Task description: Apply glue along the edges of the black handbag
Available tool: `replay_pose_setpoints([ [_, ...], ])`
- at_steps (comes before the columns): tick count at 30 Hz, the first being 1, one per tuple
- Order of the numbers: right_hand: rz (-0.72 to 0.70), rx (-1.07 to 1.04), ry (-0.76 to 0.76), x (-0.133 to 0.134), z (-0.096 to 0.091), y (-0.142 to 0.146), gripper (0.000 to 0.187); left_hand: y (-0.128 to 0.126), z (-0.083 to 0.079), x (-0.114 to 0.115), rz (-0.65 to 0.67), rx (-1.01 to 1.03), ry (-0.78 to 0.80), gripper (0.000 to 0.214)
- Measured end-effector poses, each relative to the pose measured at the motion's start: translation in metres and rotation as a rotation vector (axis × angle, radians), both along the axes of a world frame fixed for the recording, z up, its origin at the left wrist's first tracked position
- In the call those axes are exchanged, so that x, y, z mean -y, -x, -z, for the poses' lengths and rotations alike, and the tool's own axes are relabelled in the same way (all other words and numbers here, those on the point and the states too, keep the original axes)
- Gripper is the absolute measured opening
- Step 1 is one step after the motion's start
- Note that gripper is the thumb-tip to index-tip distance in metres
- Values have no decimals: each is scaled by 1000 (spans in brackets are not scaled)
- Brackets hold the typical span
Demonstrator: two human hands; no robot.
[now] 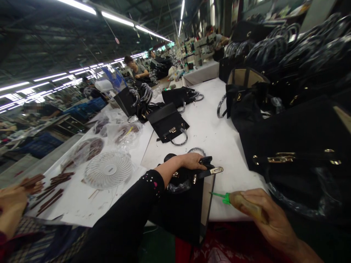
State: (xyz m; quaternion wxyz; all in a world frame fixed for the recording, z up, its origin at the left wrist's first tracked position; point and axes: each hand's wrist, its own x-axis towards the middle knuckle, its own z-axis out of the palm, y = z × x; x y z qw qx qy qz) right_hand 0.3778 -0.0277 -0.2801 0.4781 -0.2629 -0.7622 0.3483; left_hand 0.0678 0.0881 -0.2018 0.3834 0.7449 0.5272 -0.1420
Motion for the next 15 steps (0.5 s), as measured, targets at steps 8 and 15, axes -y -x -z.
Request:
replay_pose_setpoints([
  [8,-237,10,68,11,-9,2,33,1,3,0,-7,13,-3,28],
  [15,-206,27,66,26,-13,1,30,1,5,0,1,27,-8,27],
])
